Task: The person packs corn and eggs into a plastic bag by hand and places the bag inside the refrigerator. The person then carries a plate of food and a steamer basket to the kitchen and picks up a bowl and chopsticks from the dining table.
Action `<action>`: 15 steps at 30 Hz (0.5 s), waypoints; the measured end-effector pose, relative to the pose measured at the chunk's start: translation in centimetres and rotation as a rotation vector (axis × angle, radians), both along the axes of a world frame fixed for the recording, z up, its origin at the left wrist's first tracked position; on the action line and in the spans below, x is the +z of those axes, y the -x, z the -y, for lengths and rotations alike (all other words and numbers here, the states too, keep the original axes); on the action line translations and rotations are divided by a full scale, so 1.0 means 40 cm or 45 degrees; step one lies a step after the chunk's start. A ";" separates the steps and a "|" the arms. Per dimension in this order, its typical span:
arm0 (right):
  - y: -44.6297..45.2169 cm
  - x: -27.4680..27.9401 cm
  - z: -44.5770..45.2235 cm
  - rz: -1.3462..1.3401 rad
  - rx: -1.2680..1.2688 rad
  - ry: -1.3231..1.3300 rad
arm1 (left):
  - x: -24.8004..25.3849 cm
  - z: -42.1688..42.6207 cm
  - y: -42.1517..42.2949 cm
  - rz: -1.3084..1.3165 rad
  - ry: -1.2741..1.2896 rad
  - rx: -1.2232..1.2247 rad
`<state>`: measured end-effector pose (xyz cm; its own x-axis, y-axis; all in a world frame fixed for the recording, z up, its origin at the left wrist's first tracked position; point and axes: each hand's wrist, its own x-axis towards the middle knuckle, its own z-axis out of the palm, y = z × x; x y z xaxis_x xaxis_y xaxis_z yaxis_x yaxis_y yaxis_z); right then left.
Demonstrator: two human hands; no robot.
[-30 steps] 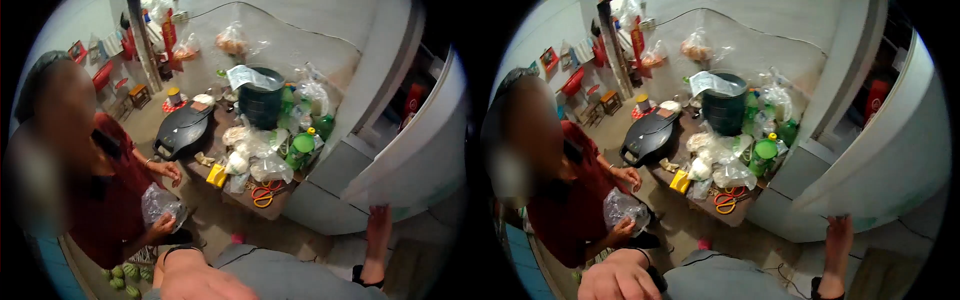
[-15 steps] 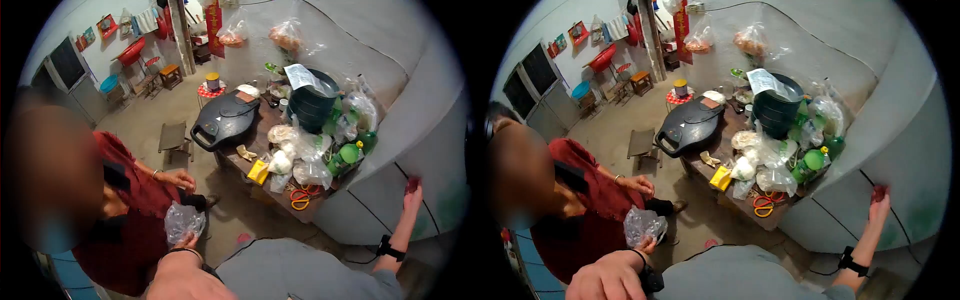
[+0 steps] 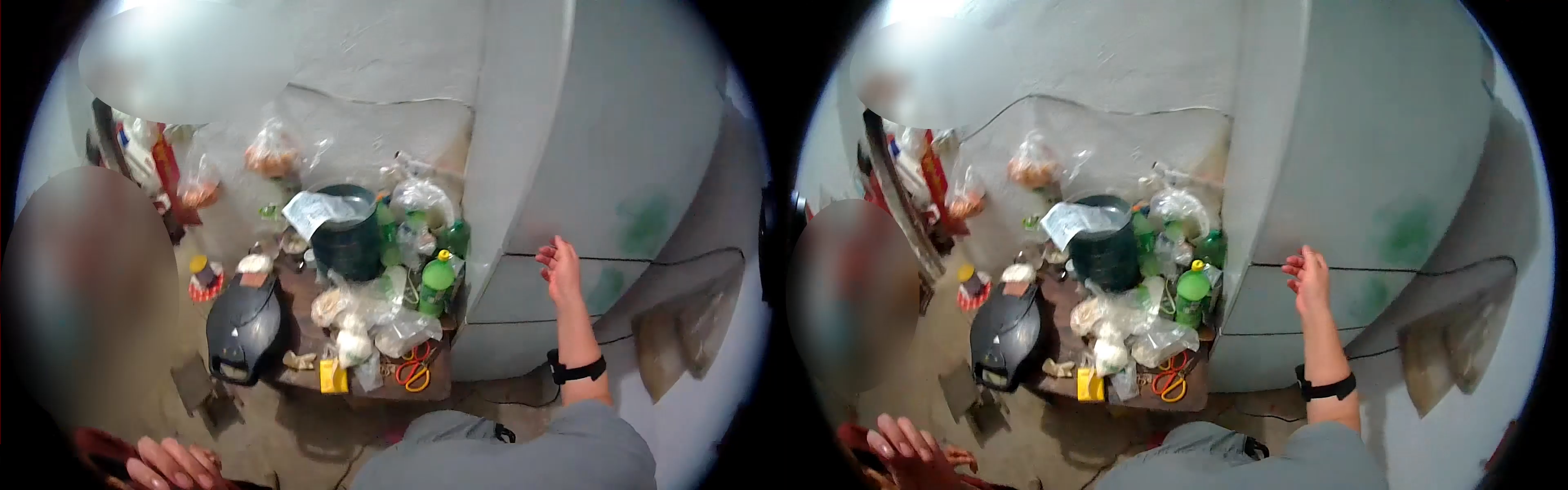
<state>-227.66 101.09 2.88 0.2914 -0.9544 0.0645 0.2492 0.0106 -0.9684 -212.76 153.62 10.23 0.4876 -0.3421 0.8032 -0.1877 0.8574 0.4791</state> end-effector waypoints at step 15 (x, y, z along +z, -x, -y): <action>-0.347 0.318 -0.716 1.496 2.022 1.171 | 0.183 0.082 0.000 0.247 -0.259 0.425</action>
